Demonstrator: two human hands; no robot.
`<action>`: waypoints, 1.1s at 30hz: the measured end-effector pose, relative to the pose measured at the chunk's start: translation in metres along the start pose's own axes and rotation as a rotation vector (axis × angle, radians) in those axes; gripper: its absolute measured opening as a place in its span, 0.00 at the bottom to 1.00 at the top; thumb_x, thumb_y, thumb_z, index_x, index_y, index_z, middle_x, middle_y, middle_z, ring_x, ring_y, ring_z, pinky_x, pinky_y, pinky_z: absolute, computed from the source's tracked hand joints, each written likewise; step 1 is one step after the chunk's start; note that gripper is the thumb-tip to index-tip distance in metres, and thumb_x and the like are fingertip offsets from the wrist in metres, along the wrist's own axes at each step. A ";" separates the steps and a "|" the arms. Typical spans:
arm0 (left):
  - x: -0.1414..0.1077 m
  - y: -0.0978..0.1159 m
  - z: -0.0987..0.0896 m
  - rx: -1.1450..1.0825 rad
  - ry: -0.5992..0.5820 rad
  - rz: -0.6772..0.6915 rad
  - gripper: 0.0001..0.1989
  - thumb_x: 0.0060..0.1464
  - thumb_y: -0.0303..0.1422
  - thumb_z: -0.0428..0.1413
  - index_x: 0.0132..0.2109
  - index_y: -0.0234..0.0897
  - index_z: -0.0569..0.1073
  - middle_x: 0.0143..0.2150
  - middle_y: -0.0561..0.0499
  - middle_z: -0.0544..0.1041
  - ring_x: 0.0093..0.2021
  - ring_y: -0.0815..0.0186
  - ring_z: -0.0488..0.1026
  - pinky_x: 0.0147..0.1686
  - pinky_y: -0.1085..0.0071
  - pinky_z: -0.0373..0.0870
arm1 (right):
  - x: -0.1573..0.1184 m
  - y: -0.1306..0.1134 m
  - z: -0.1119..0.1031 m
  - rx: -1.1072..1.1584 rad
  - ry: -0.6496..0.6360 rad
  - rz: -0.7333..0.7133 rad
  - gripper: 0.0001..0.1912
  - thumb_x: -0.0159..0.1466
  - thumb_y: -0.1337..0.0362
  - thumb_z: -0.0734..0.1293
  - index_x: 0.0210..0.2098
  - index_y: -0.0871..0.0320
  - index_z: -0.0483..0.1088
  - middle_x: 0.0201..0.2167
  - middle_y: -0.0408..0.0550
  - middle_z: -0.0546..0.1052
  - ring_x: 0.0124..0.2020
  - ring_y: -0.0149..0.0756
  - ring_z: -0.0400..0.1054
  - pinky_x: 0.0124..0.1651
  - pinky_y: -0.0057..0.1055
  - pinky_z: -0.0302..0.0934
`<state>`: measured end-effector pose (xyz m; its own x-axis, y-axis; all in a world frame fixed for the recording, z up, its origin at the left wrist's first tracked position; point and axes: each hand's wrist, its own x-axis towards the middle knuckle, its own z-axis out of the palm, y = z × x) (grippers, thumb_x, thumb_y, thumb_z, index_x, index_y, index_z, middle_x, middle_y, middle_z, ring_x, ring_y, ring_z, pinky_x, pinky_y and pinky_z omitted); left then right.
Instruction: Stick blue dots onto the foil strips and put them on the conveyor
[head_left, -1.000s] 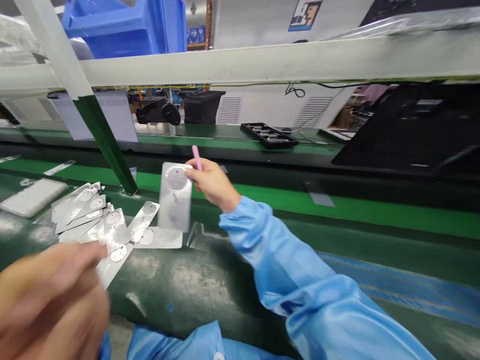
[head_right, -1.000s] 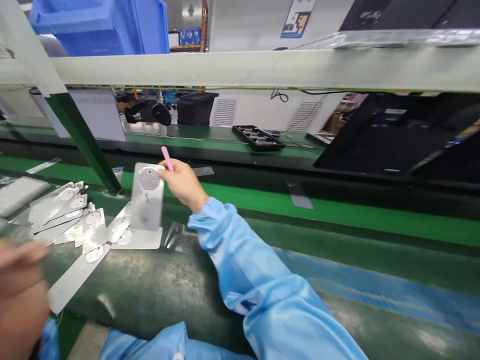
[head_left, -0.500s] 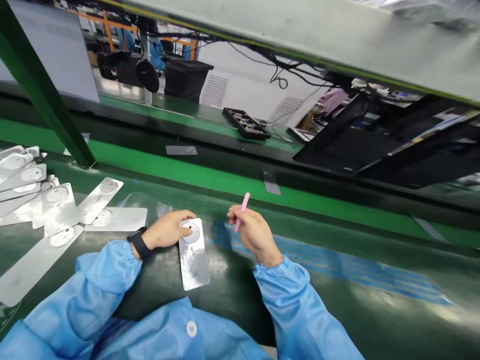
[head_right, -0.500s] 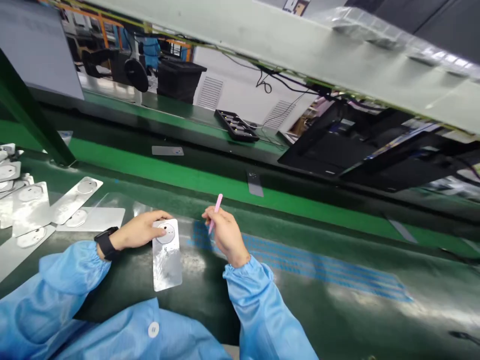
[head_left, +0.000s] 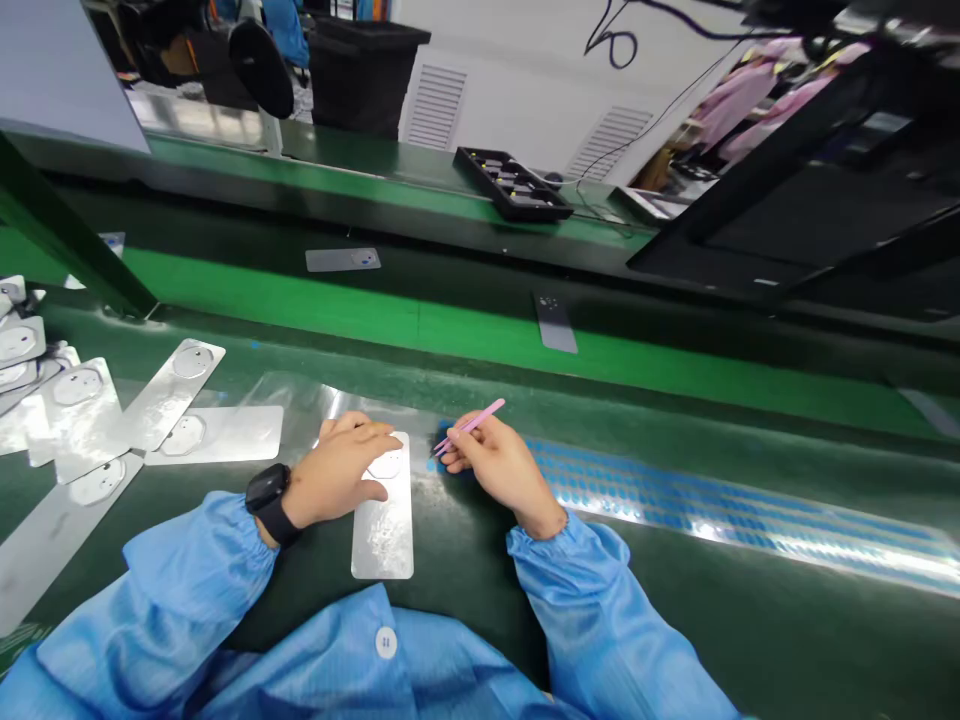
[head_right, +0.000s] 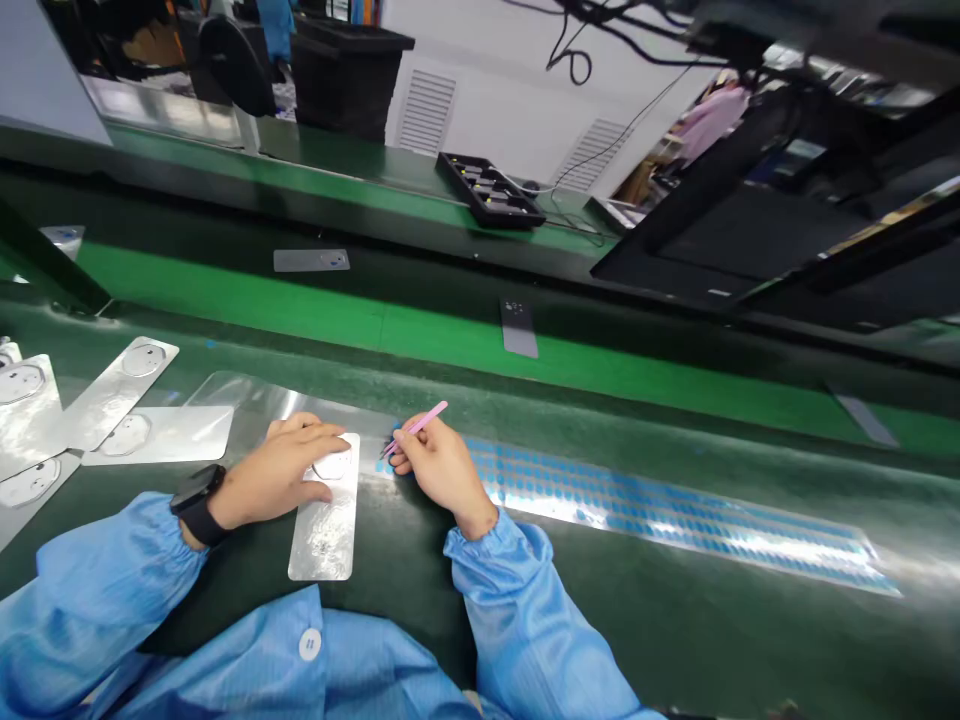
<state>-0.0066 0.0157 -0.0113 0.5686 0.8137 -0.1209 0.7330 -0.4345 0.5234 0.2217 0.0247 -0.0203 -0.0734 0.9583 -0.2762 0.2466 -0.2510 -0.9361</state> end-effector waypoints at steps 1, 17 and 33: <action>0.000 0.000 0.000 0.001 0.000 0.006 0.29 0.43 0.33 0.67 0.54 0.44 0.69 0.60 0.48 0.69 0.57 0.52 0.60 0.55 0.52 0.56 | 0.000 0.000 0.000 -0.003 -0.001 0.009 0.18 0.53 0.49 0.70 0.31 0.56 0.65 0.22 0.45 0.76 0.22 0.36 0.73 0.25 0.31 0.70; -0.005 0.008 -0.006 -0.021 -0.038 0.005 0.28 0.44 0.28 0.65 0.53 0.43 0.68 0.60 0.49 0.69 0.58 0.52 0.60 0.55 0.52 0.56 | 0.004 -0.002 -0.004 -0.043 -0.072 0.024 0.19 0.52 0.49 0.71 0.29 0.58 0.65 0.20 0.45 0.76 0.19 0.33 0.71 0.24 0.29 0.68; -0.003 0.011 -0.004 -0.038 -0.003 -0.046 0.27 0.41 0.28 0.67 0.47 0.38 0.63 0.50 0.47 0.72 0.55 0.54 0.64 0.50 0.57 0.59 | 0.005 -0.032 0.034 -0.099 -0.147 -0.002 0.12 0.59 0.55 0.66 0.27 0.57 0.64 0.17 0.42 0.73 0.17 0.30 0.68 0.20 0.24 0.64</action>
<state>-0.0022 0.0098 -0.0015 0.5359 0.8312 -0.1480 0.7439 -0.3819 0.5485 0.1809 0.0324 0.0006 -0.2131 0.9265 -0.3102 0.3394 -0.2276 -0.9127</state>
